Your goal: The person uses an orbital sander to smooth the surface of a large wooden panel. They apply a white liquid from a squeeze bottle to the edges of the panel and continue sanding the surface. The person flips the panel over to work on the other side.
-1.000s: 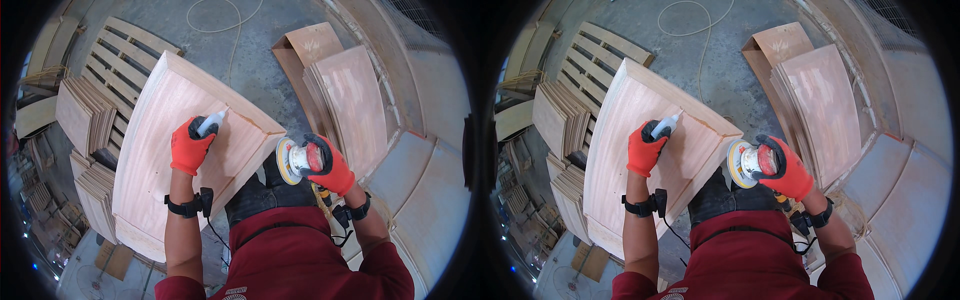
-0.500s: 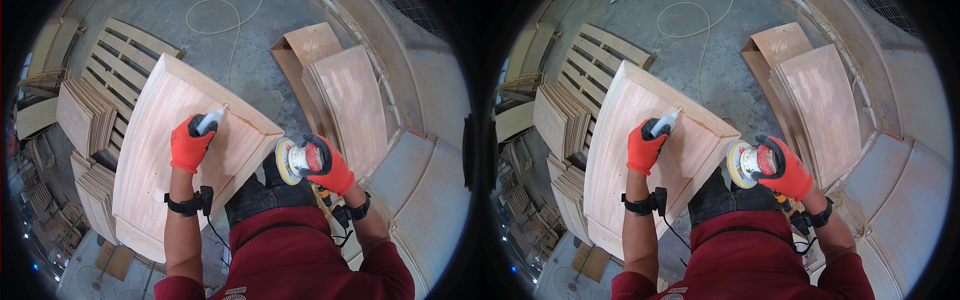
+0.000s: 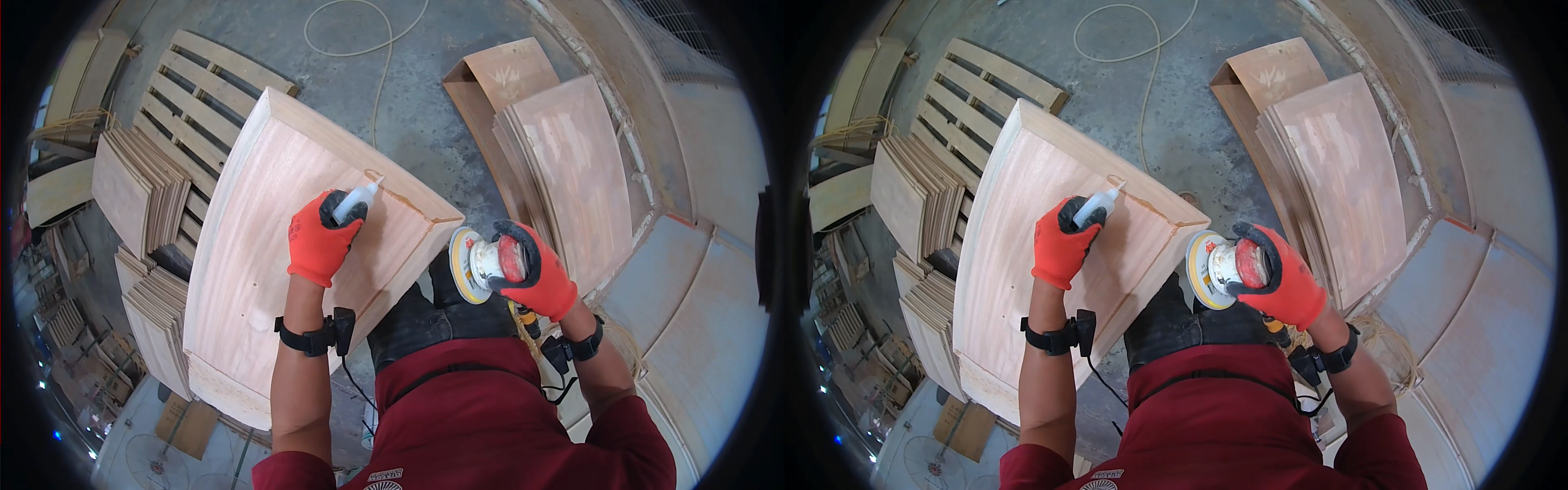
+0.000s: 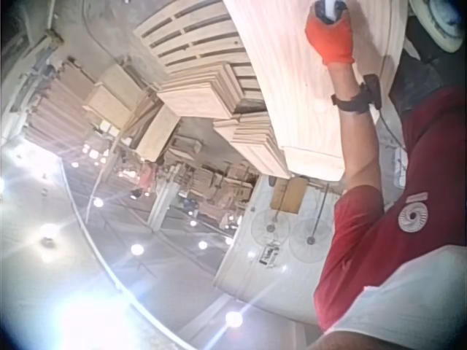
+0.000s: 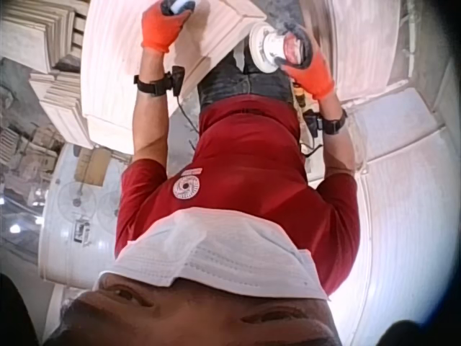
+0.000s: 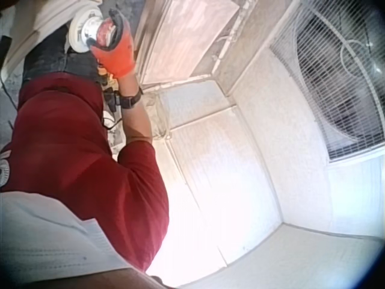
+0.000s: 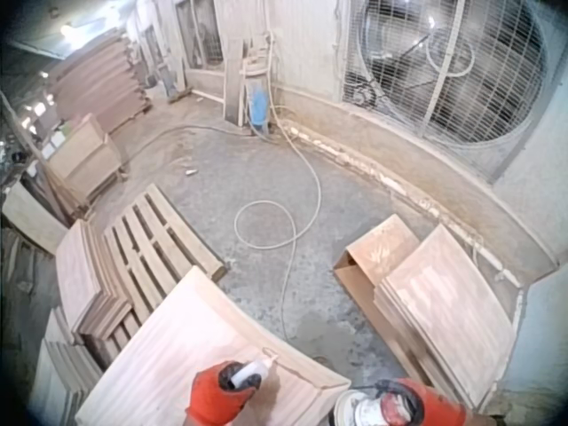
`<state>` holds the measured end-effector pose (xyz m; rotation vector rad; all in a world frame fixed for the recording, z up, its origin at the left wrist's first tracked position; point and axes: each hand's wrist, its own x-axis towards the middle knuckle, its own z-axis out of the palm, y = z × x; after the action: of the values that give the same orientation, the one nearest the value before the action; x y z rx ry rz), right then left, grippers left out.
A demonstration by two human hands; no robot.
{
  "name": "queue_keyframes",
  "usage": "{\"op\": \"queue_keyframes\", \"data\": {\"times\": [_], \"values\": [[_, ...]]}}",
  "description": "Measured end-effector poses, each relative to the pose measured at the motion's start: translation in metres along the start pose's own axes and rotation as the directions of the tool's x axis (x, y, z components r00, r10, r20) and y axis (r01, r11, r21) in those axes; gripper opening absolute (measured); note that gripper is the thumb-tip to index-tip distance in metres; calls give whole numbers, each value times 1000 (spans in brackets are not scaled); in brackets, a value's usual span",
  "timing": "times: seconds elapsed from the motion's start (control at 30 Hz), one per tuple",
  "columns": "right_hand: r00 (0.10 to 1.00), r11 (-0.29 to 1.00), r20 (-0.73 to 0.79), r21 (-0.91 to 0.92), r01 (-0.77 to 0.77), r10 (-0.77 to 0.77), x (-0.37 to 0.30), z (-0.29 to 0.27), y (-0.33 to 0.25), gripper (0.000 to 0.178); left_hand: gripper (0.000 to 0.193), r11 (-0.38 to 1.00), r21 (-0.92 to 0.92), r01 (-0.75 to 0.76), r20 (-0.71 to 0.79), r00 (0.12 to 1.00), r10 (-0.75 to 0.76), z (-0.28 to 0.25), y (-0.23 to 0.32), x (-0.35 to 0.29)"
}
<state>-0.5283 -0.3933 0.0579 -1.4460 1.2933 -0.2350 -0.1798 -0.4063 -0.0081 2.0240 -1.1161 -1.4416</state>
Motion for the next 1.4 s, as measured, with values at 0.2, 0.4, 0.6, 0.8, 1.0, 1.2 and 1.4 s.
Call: {"op": "queue_keyframes", "data": {"times": [0.2,0.4,0.6,0.8,1.0,1.2,1.4], "values": [[1000,1000,15,-5,-8,8,-1,5,3,88,28,1000,31,0,32,999,-1,-7,-6,-2],[1000,999,16,26,-23,23,-1,6,2,88,29,999,45,11,24,1000,-12,-12,-9,-10],[1000,1000,23,11,-1,1,4,11,-8,86,26,1000,-1,1,-37,999,-1,-20,-21,-8],[999,1000,33,3,0,-1,4,11,-7,87,26,995,62,-72,-79,994,77,-25,-27,-2],[998,1000,55,-13,-14,15,3,14,-3,91,25,1000,29,-5,-85,996,7,-35,-33,-1],[998,999,60,-46,-27,30,1,19,-3,92,23,998,48,-51,-136,989,57,-44,-38,1],[999,1000,49,-25,-12,14,0,24,0,93,19,999,-16,36,-126,991,-38,-55,-32,3]]}}
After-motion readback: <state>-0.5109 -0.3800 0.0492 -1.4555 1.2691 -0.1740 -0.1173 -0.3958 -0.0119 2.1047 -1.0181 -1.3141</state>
